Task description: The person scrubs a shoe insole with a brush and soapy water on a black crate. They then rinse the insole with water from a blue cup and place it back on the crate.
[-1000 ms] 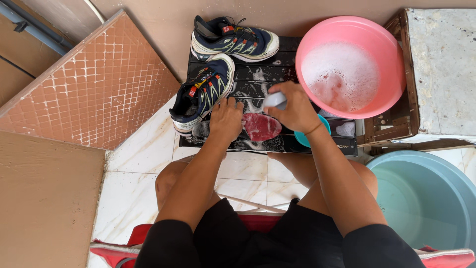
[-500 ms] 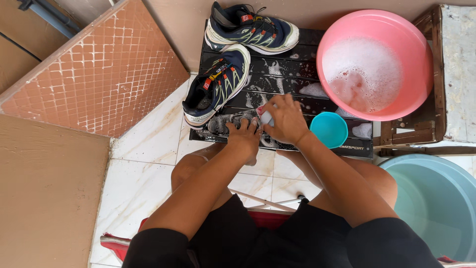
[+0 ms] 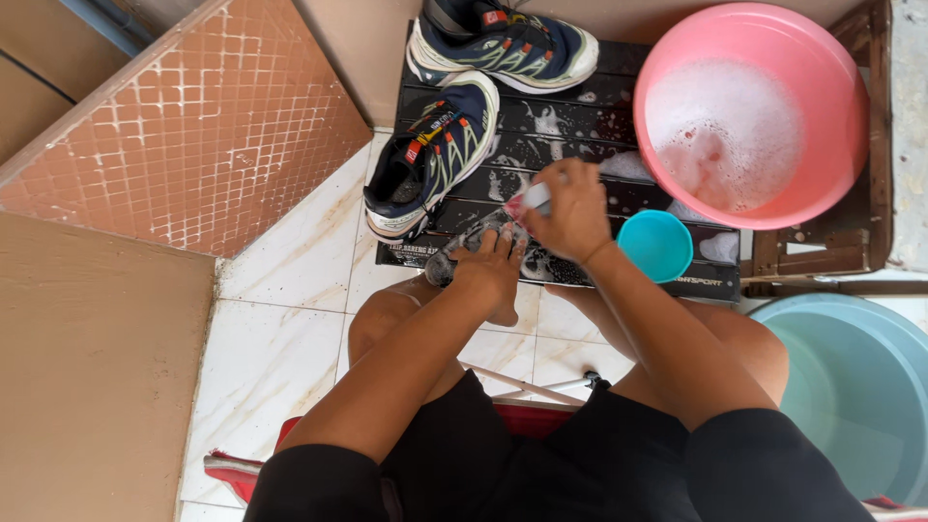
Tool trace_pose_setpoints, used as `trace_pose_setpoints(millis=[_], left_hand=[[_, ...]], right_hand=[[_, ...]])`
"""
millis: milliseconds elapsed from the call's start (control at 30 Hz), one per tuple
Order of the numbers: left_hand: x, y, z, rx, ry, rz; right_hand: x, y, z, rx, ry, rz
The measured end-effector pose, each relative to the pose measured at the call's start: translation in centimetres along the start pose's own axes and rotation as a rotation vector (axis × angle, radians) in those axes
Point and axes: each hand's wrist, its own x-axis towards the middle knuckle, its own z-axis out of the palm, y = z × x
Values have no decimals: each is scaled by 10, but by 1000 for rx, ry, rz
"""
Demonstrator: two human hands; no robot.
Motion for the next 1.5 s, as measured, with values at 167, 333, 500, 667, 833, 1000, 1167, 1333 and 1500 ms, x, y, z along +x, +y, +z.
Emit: trace_pose_setpoints(millis=[167,333,500,667,833,1000,1167,1333,1500], left_hand=[[33,-13,20,-166,50,67],[36,5,25,-136,126,123],[31,11,31,69,219,108],[40,16,38,41,280,88],[34,25,27,28,290,49],[24,29,27,-70,282,37],[31,27,25,-66,303,50],[13,36,25,-60,276,28],[24,34,25,-58,304,18]], right_hand=[[10,18,-2,191,85,64],[0,0,6,121,107,-87],[10,24,7,153,132,-199],[2,2,11,317,14,-213],[11,32,5,121,173,-127],[8,10,-3,320,50,-368],[11,11,5,133,130,-257],[26,30,1,196,56,-274],[26,-17,-40,371,-20,-420]])
